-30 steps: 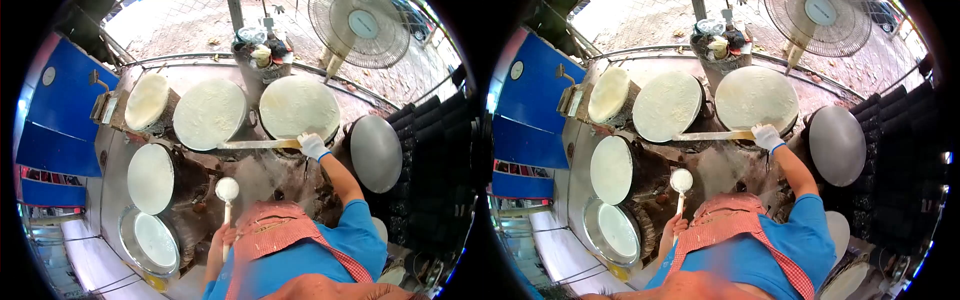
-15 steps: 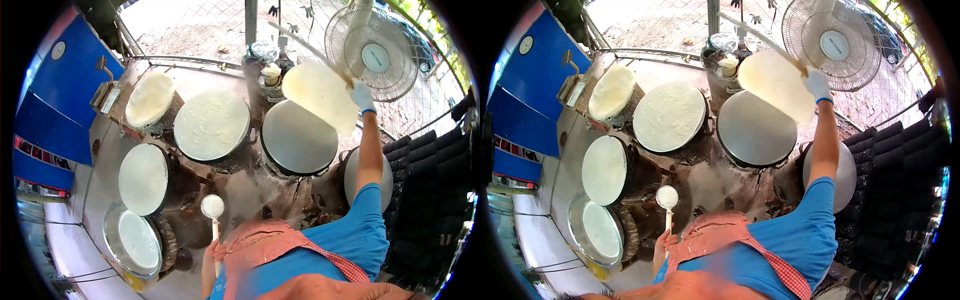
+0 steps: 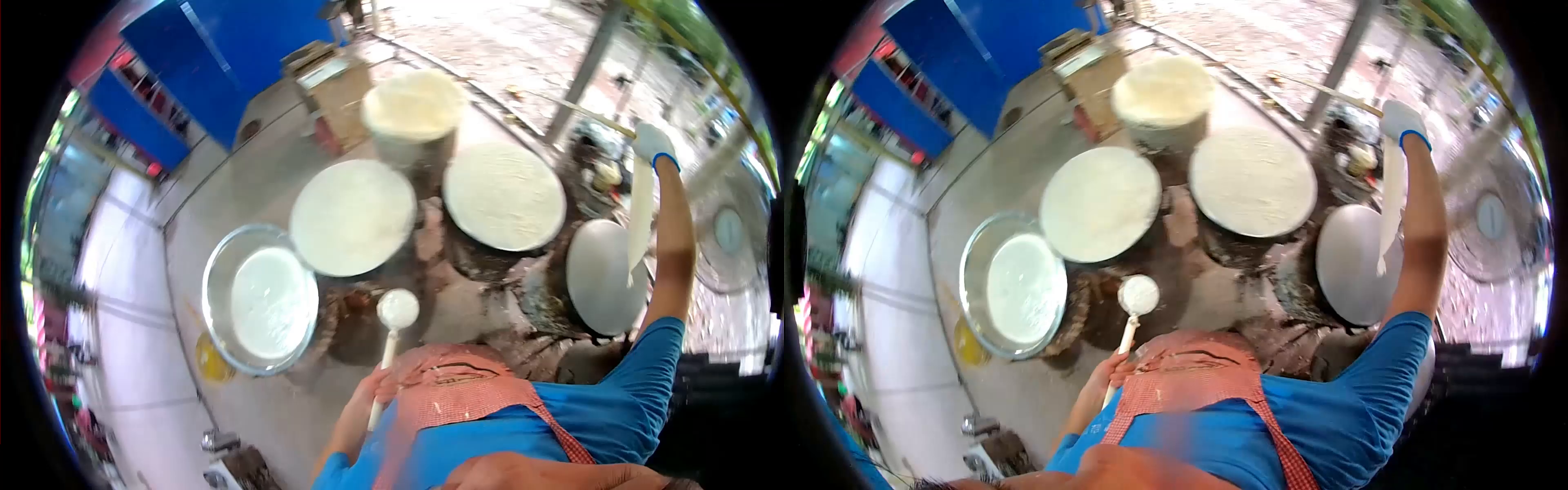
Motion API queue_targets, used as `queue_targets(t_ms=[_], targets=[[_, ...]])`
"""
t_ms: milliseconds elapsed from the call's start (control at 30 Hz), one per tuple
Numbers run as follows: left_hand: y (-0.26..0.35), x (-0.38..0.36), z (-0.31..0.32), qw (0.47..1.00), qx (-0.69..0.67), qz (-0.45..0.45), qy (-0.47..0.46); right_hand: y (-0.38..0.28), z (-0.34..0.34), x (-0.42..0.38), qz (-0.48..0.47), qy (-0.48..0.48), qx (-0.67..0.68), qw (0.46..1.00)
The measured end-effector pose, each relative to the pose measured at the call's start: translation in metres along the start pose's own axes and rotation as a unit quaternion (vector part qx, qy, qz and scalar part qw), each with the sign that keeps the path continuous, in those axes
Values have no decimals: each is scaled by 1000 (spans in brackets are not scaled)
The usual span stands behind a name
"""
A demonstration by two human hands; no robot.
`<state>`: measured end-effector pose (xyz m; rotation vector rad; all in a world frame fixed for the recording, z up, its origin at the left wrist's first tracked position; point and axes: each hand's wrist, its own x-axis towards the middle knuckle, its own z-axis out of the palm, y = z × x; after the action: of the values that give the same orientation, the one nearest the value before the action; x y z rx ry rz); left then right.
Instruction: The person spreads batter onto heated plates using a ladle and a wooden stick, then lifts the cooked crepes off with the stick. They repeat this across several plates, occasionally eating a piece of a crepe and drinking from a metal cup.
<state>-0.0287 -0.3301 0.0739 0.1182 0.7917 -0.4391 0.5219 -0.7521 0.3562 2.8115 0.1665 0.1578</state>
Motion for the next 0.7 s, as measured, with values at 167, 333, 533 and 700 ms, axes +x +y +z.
queue_targets(t_ms=[167,333,533,700], targets=[[13,-33,-10,994,-96,44,-16,-155,10,104,-199,-23,19,980],[8,-31,-26,978,-174,107,-27,-289,-103,99,-193,-70,285,936],[-1,2,-10,958,-184,216,-47,-318,-49,223,-32,-109,721,684],[15,25,17,956,-191,219,-36,-374,86,275,36,-54,865,497]])
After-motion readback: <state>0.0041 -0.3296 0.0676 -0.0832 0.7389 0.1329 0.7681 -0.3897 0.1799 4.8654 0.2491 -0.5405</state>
